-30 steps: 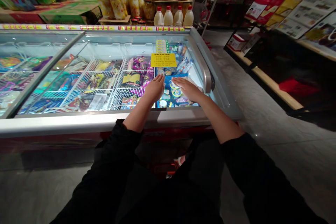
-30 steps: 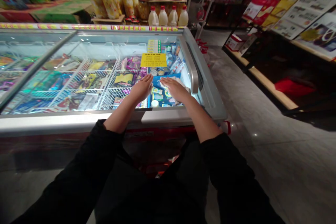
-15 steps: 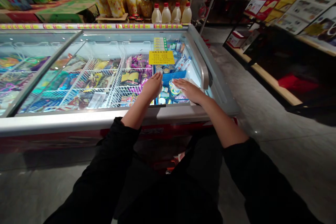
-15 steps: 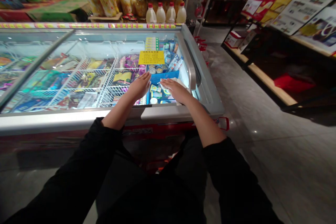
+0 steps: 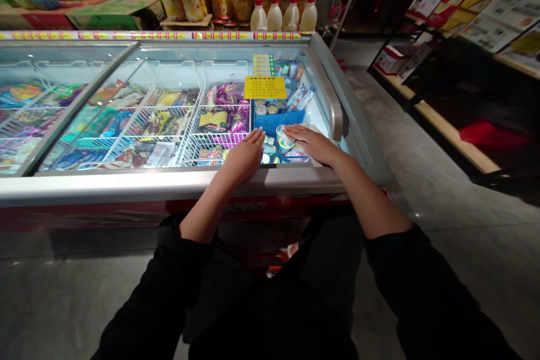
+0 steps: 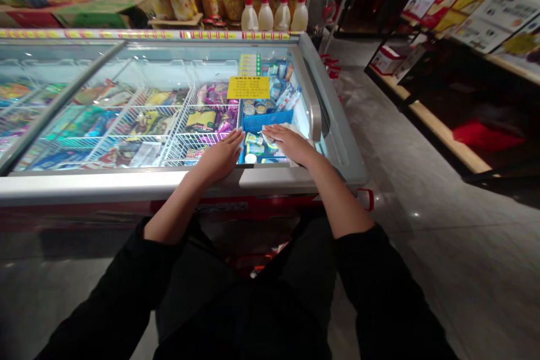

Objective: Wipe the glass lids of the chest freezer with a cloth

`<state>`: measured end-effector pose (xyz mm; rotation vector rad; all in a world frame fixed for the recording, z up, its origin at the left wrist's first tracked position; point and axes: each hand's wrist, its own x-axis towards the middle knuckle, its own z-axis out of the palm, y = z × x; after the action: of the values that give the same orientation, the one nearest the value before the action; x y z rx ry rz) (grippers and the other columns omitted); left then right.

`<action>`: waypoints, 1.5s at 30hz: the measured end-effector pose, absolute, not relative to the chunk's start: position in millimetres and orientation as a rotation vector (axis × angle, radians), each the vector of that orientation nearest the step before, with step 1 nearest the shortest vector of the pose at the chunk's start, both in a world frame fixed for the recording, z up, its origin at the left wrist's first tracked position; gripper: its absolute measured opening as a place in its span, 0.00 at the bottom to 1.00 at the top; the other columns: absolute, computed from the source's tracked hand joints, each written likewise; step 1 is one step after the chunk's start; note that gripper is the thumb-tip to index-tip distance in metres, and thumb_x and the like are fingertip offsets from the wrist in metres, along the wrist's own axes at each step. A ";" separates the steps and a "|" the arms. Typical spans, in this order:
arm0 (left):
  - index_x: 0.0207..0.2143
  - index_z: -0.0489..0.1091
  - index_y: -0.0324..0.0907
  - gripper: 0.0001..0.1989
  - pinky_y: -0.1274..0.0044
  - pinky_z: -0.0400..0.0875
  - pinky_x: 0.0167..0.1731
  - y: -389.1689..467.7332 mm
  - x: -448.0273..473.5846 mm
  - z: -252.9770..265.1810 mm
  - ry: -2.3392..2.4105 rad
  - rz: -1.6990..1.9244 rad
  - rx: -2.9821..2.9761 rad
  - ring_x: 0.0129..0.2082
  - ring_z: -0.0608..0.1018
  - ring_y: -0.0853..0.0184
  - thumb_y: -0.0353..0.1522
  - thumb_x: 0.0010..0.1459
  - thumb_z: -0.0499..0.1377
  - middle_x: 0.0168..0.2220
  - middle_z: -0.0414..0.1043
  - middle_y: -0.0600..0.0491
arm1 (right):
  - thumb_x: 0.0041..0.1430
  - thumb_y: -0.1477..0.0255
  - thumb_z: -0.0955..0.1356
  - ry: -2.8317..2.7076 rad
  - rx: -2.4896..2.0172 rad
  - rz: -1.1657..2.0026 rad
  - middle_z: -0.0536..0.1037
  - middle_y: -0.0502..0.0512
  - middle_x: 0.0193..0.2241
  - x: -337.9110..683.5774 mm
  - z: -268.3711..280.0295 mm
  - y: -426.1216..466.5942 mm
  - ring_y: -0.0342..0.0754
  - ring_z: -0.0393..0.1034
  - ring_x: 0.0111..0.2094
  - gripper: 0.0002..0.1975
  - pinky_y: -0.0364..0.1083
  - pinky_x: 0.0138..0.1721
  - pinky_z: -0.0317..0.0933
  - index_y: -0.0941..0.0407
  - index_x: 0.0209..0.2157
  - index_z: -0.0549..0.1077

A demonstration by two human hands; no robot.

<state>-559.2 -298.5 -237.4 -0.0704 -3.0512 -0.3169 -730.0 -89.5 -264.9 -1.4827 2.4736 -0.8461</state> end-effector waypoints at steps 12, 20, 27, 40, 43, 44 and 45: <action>0.71 0.64 0.37 0.26 0.63 0.68 0.69 -288.9 -542.8 -230.9 -2.965 -0.501 0.101 0.74 0.63 0.59 0.29 0.74 0.47 0.74 0.59 0.47 | 0.68 0.82 0.63 2.415 -1.512 -0.892 0.71 0.41 0.67 -714.9 -256.5 -95.3 0.50 0.60 0.72 0.29 0.62 0.76 0.50 0.41 0.63 0.75; 0.70 0.64 0.39 0.26 0.61 0.69 0.68 -288.0 -541.5 -232.6 -2.939 -0.497 0.115 0.73 0.65 0.59 0.30 0.74 0.48 0.73 0.60 0.46 | 0.66 0.84 0.63 2.529 -1.410 -0.942 0.71 0.42 0.67 -721.3 -255.4 -95.5 0.52 0.59 0.72 0.31 0.64 0.76 0.49 0.41 0.62 0.76; 0.70 0.65 0.37 0.25 0.63 0.68 0.68 -287.6 -540.2 -230.9 -2.939 -0.487 0.111 0.73 0.66 0.59 0.30 0.74 0.47 0.73 0.61 0.46 | 0.68 0.78 0.67 2.227 -1.467 -0.963 0.75 0.39 0.64 -696.9 -242.5 -67.2 0.50 0.60 0.72 0.24 0.61 0.76 0.49 0.38 0.57 0.79; 0.70 0.66 0.37 0.26 0.61 0.69 0.68 -286.7 -539.9 -229.1 -2.935 -0.504 0.104 0.73 0.65 0.58 0.30 0.73 0.47 0.73 0.61 0.45 | 0.67 0.79 0.66 2.273 -1.470 -0.881 0.73 0.38 0.65 -689.8 -237.4 -71.4 0.51 0.59 0.72 0.26 0.62 0.76 0.50 0.38 0.58 0.78; 0.69 0.66 0.39 0.26 0.60 0.69 0.68 -287.4 -539.8 -231.1 -2.913 -0.526 0.098 0.73 0.66 0.58 0.30 0.73 0.47 0.72 0.62 0.46 | 0.67 0.78 0.68 2.302 -1.416 -0.897 0.76 0.38 0.63 -695.5 -235.2 -55.5 0.52 0.61 0.71 0.24 0.63 0.76 0.52 0.37 0.56 0.80; 0.69 0.67 0.40 0.26 0.60 0.70 0.68 -287.5 -539.9 -231.8 -2.906 -0.532 0.099 0.72 0.66 0.58 0.30 0.73 0.47 0.72 0.62 0.47 | 0.67 0.78 0.68 2.330 -1.400 -0.908 0.76 0.39 0.62 -698.8 -235.9 -53.9 0.53 0.62 0.71 0.24 0.63 0.76 0.51 0.38 0.56 0.80; 0.69 0.67 0.41 0.26 0.59 0.70 0.68 -287.6 -540.0 -232.3 -2.900 -0.536 0.102 0.72 0.67 0.58 0.30 0.73 0.47 0.72 0.62 0.47 | 0.67 0.79 0.68 2.366 -1.385 -0.924 0.76 0.40 0.62 -701.6 -237.1 -54.8 0.53 0.62 0.71 0.24 0.64 0.76 0.51 0.39 0.56 0.80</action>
<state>-540.0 -287.6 -232.3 0.1019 -2.8999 -0.5357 -701.6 -54.8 -237.1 -1.3851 2.3658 -0.9242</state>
